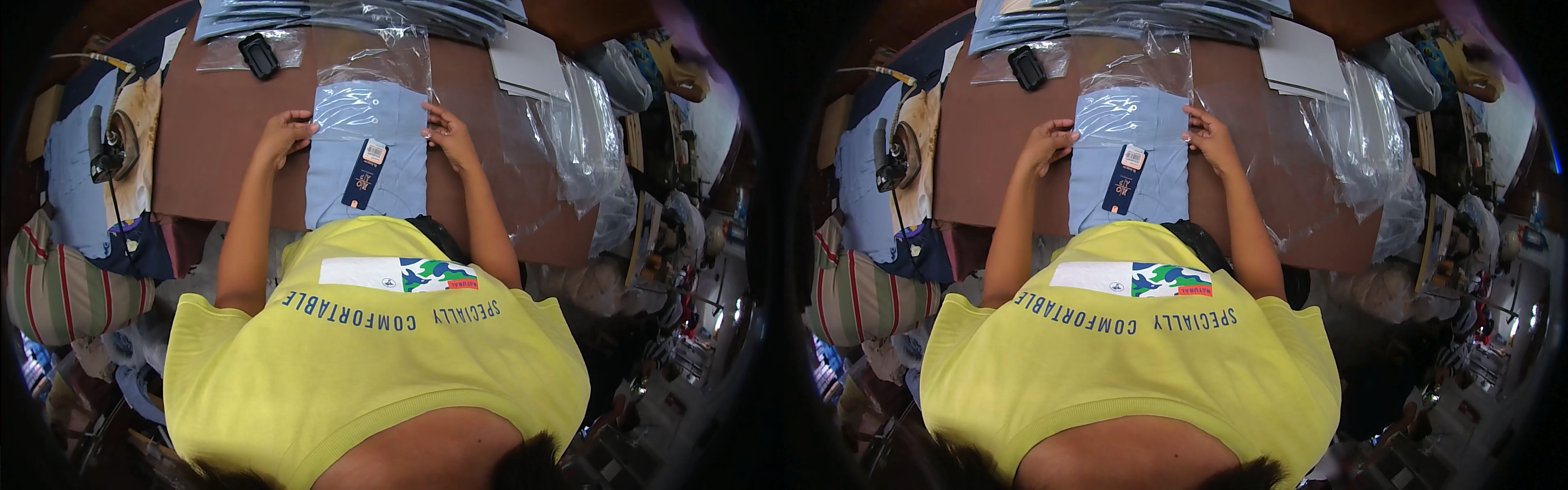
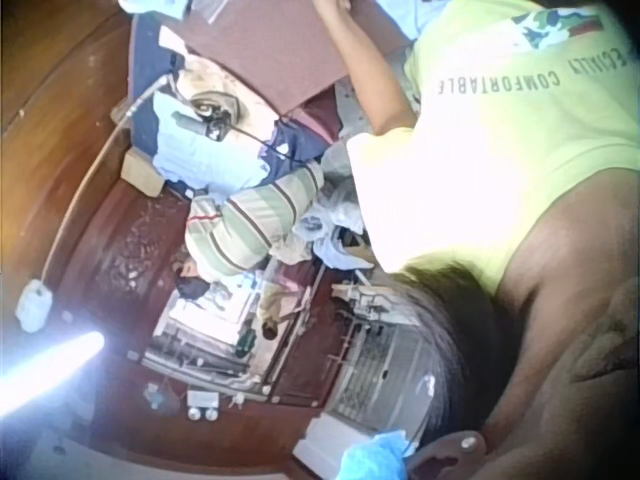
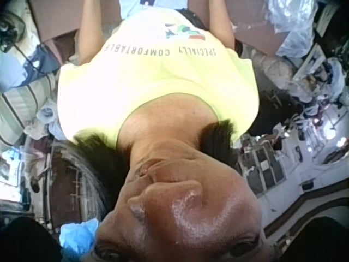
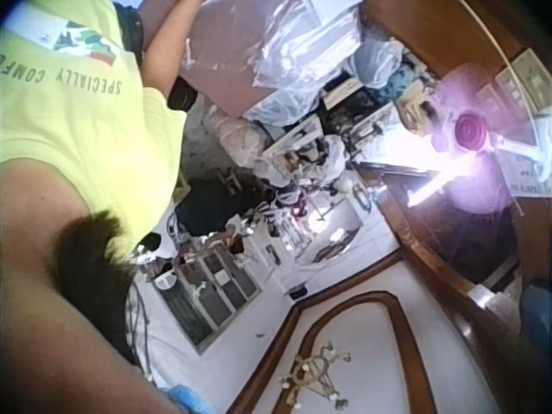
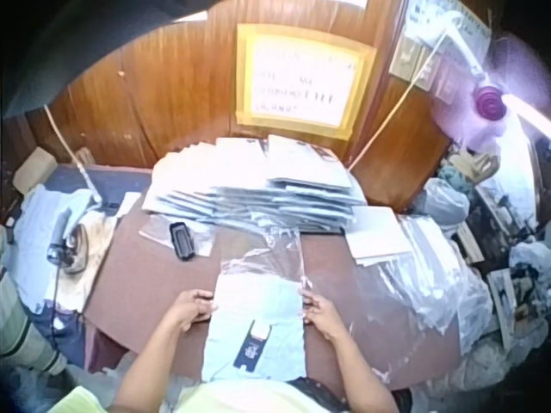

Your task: The person places folded shirts into plastic bags by hand and stacks the completed packages on a work table.

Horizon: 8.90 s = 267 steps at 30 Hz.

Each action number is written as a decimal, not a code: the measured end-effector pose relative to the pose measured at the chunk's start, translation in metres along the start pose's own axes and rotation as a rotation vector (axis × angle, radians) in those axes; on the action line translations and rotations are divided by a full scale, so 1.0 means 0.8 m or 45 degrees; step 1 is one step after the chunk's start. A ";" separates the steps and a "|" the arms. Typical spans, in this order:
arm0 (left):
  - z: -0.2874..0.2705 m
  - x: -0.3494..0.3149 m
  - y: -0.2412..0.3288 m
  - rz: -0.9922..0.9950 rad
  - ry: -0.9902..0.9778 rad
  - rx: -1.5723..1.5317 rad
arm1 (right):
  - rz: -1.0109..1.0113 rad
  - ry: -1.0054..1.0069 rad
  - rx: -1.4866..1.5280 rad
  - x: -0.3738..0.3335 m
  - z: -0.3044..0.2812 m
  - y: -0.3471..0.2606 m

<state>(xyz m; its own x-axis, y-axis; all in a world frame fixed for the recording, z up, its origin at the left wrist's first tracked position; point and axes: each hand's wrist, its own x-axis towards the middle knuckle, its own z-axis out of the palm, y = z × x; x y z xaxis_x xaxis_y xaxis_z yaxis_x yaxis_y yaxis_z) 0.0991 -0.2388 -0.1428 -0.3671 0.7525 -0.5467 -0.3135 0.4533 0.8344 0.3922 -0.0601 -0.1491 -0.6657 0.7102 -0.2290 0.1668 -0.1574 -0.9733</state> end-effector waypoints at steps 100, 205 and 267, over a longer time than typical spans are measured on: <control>0.054 -0.094 -0.038 1.518 0.740 1.274 | -1.000 -0.012 -1.027 -0.086 0.064 -0.020; 0.044 -0.089 -0.059 1.607 0.627 1.293 | -1.286 0.391 -1.671 -0.095 0.108 -0.001; 0.022 -0.115 -0.009 1.476 0.133 1.410 | 0.362 0.187 0.415 -0.123 0.209 0.038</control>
<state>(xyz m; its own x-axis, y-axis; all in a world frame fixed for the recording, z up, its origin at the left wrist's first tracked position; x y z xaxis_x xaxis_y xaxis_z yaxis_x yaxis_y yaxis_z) 0.1510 -0.3029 -0.0973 -0.0139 0.9064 0.4222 0.9032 -0.1699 0.3943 0.3407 -0.2496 -0.1583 -0.5125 0.6937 -0.5062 0.0745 -0.5513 -0.8310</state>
